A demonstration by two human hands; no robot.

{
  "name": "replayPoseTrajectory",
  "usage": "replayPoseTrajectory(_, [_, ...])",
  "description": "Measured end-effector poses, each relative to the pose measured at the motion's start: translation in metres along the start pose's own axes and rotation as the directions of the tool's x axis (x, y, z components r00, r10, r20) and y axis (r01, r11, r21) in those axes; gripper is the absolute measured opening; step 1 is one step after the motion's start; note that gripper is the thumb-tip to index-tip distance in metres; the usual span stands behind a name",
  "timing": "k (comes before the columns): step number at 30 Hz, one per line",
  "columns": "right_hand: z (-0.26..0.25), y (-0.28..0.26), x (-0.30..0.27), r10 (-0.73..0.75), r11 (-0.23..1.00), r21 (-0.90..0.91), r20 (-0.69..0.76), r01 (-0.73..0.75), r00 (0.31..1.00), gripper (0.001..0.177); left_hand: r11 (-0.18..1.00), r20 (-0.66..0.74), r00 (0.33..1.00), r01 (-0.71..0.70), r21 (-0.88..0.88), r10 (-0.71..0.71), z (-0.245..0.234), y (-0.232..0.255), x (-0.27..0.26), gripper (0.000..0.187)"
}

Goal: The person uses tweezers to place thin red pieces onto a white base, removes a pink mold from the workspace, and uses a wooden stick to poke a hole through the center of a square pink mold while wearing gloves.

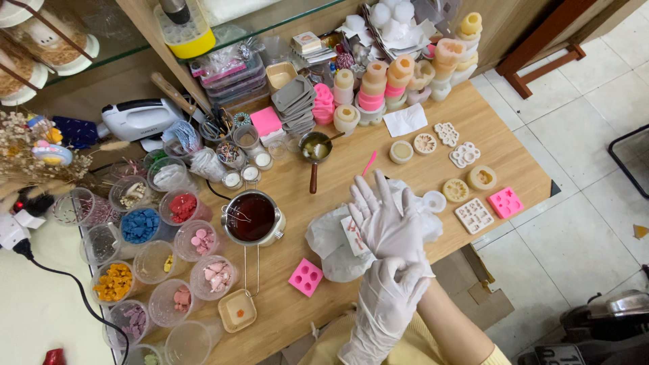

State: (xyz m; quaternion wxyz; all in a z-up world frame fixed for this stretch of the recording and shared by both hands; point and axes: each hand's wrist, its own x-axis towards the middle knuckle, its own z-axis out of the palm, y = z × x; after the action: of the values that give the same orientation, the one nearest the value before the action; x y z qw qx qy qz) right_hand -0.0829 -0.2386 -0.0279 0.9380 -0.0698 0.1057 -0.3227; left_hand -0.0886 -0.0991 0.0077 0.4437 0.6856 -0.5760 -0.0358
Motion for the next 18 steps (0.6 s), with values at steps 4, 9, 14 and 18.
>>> replayPoseTrajectory(4, [0.028,0.016,-0.002,0.099,0.966,0.213,0.223,-0.147,0.970,0.065,0.986,-0.019,0.993,-0.116,0.115,0.119,-0.008,-0.003,-0.007,0.024])
replayPoseTrajectory(9, [0.062,0.023,0.001,0.057,0.817,-0.575,0.161,0.047,0.985,0.079,0.993,0.102,0.989,-0.114,0.037,0.109,-0.008,0.008,-0.010,0.018])
replayPoseTrajectory(14, [0.058,0.019,0.012,0.217,0.958,-0.010,0.678,-0.286,0.702,0.066,0.967,0.224,0.966,-0.174,0.189,0.130,-0.018,0.005,-0.007,0.033])
replayPoseTrajectory(18, [0.038,0.039,-0.017,-0.024,0.778,-0.622,0.117,0.092,0.993,0.066,0.497,-0.085,0.793,0.290,-0.818,-0.603,-0.056,-0.037,0.005,0.064])
